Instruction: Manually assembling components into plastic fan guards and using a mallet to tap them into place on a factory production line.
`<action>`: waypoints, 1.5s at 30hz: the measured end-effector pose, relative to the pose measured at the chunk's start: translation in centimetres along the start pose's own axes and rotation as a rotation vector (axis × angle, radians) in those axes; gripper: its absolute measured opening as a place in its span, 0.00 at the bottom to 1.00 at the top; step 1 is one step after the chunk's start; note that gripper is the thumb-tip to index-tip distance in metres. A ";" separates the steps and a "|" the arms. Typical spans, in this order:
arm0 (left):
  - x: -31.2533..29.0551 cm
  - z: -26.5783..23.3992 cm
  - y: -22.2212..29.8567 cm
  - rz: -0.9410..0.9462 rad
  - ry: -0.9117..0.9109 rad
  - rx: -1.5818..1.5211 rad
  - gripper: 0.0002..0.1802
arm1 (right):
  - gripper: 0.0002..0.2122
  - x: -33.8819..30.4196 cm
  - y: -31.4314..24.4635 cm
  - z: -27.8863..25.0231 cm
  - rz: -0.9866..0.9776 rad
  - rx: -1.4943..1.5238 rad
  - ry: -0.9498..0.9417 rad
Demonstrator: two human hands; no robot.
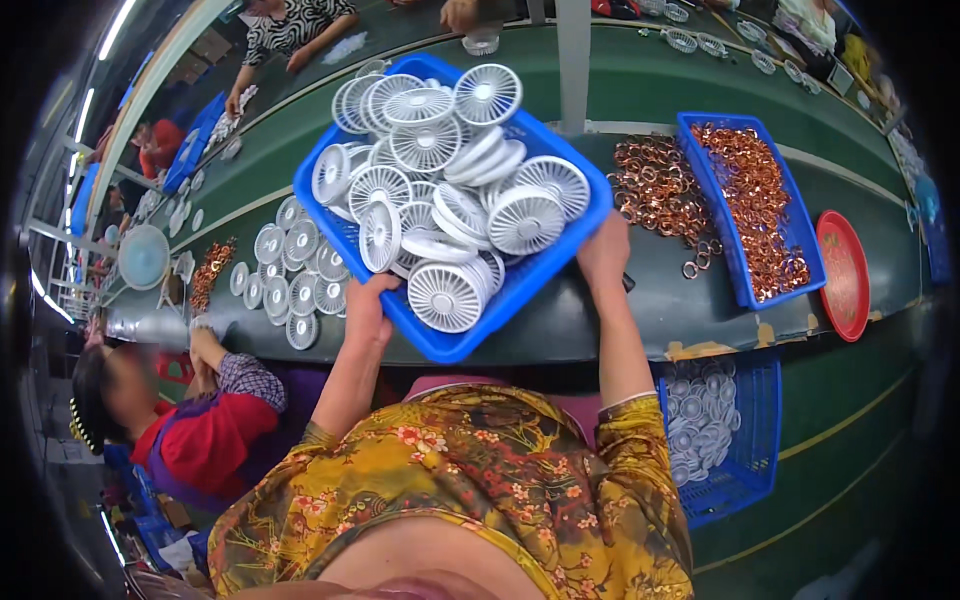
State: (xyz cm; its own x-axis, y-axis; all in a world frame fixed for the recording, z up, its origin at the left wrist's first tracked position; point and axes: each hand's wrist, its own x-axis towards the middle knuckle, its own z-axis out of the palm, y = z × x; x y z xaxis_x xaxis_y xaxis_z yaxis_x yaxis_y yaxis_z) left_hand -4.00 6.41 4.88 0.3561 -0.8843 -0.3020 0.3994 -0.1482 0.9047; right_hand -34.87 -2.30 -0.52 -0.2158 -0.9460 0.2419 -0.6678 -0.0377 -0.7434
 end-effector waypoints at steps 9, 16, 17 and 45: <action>8.1 3.6 -2.3 -0.026 0.052 -0.148 0.16 | 0.11 -3.8 0.9 -0.3 -0.056 -0.520 0.027; 8.0 3.8 -2.1 0.019 -0.111 0.041 0.14 | 0.14 -6.1 0.6 -1.2 -0.080 -0.564 0.133; 7.8 3.4 -2.0 0.029 -0.122 0.154 0.16 | 0.14 -6.2 0.8 -1.0 -0.082 -0.583 0.138; 10.8 0.8 -5.0 1.686 -0.335 0.882 0.29 | 0.13 -42.6 32.6 35.4 0.352 -0.224 -1.280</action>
State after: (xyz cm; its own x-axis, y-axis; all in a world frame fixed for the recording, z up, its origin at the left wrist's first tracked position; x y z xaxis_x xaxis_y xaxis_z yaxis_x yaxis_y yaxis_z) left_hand -2.80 -2.72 -2.67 -0.3351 -0.3528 0.8736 -0.6415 0.7645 0.0626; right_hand -22.21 25.35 -57.15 0.3313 -0.5325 -0.7789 -0.8427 0.2043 -0.4981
